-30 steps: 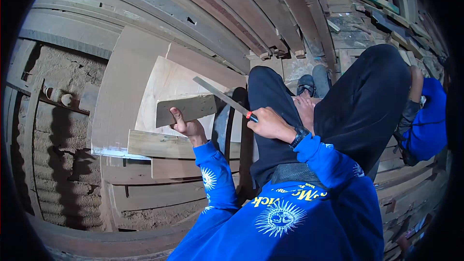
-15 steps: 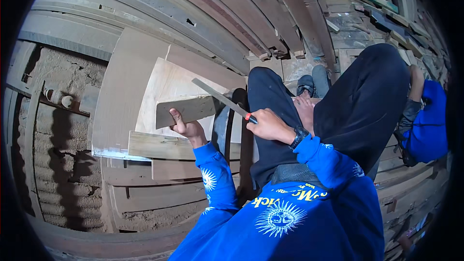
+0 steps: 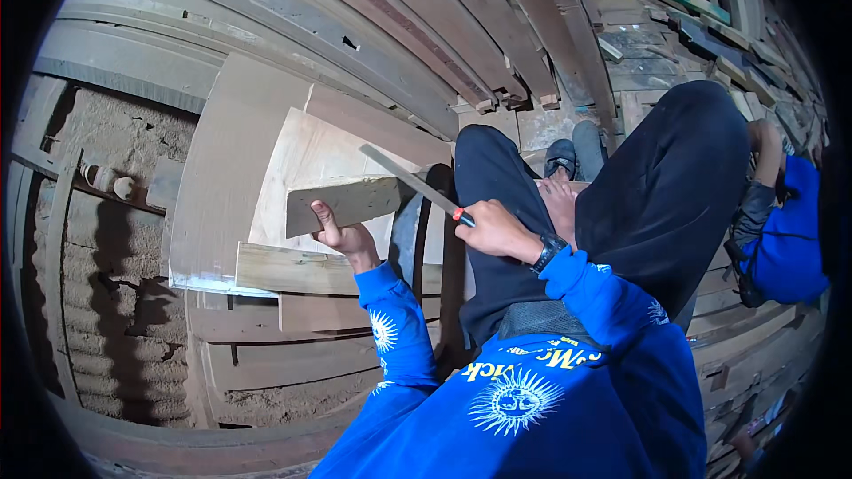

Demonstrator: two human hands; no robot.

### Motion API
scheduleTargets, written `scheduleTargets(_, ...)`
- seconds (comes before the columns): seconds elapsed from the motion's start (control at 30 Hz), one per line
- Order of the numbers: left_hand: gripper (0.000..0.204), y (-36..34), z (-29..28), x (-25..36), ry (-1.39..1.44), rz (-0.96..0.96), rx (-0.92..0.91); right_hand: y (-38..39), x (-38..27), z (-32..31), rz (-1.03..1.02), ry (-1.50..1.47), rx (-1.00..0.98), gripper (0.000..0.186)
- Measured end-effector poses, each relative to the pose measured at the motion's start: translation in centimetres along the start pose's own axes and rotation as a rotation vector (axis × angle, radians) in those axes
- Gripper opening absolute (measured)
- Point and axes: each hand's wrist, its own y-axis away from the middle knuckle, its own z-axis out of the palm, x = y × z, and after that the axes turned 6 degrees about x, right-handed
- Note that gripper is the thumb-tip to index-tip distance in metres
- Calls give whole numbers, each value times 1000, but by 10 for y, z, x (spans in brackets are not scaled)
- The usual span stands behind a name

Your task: Using a hand file to shape or smooth a carved wood piece.

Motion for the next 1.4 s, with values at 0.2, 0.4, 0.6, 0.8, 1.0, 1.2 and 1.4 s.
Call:
scheduleTargets(0.2, 54, -1, -3, -3, -23, -15, -32, 2, -3, 5, -80, 13, 34, 30)
scheduleTargets(0.4, 52, -1, -1, -1, 5, -21, -14, 2, -2, 7, -93, -26, 56, 28)
scheduleTargets(0.6, 51, 1, 8, 7, -49, -24, 2, 2, -1, 14, -112, -30, 91, 28)
scheduleTargets(0.8, 57, 1, 8, 15, -88, -129, 82, 13, -16, 20, -152, -21, 89, 25)
scheduleTargets(1.0, 62, -1, 13, 11, -5, -226, 339, 18, -22, 26, -120, 105, 44, 27)
scheduleTargets(1.2, 54, -9, 2, 4, 128, -357, 294, 13, -50, 43, -177, 172, 112, 23)
scheduleTargets(1.4, 45, -11, 10, 9, 139, -429, 229, 16, -65, 55, -236, 263, 172, 21)
